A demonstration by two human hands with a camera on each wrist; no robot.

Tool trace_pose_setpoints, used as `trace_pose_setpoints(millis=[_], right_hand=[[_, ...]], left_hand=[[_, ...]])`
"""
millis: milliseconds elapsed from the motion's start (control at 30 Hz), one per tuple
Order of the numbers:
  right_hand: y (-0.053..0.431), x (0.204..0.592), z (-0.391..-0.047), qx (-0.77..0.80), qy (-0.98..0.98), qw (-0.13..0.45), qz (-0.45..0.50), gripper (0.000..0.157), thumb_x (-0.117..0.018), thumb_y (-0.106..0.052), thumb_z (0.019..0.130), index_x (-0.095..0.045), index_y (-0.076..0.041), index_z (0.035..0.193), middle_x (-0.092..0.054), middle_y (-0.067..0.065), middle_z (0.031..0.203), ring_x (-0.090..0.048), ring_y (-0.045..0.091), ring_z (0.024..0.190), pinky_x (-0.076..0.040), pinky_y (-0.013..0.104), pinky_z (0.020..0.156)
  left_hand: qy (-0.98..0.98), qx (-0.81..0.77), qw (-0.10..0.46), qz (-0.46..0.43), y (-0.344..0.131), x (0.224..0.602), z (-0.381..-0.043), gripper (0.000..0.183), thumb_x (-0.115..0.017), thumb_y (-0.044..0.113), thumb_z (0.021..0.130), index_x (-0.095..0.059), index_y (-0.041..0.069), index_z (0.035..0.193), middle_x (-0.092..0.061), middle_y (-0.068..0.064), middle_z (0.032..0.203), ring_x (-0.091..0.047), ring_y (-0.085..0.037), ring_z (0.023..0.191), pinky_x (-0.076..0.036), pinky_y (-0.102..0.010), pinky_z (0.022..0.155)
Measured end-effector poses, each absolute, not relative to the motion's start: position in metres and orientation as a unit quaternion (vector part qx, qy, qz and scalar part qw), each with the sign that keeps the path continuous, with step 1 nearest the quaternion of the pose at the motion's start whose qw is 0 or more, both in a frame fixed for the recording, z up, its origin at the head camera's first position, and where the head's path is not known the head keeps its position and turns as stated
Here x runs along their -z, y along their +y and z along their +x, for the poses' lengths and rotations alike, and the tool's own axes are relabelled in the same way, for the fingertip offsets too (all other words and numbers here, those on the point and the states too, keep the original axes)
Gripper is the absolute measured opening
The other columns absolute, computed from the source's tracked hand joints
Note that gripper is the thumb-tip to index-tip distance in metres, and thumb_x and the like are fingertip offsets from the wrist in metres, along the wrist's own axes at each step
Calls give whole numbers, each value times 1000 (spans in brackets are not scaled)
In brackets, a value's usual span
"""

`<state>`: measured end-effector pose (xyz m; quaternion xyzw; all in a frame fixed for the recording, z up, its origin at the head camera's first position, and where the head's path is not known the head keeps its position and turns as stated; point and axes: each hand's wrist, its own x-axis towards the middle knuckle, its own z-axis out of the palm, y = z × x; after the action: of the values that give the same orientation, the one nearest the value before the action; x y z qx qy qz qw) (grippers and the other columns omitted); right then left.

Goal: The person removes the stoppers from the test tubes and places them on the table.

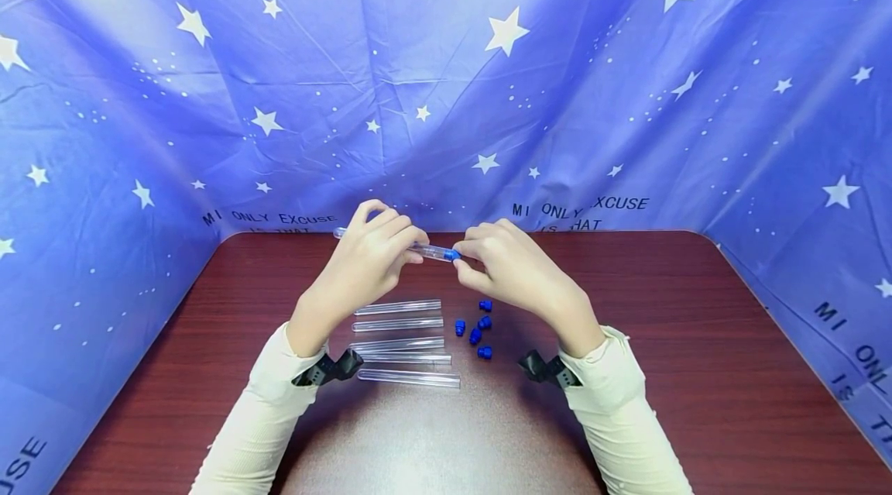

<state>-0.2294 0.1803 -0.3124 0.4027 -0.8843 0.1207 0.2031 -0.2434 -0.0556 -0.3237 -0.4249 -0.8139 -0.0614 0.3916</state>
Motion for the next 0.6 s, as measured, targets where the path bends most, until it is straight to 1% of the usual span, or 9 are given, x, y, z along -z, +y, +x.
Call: trace_pose_setpoints(millis=[600], right_hand=[[178,316,-231,-111,-874,219,418,8,-64,-11,89,-71,-10,83,-50,-4,69,-45,12,67,-45,37,75]], left_hand=[[-811,55,394,-428,-58,324,-243,6,-77,11,87,-72,13,88,-71,3,81,-62,-16,79,-44,-41,100]])
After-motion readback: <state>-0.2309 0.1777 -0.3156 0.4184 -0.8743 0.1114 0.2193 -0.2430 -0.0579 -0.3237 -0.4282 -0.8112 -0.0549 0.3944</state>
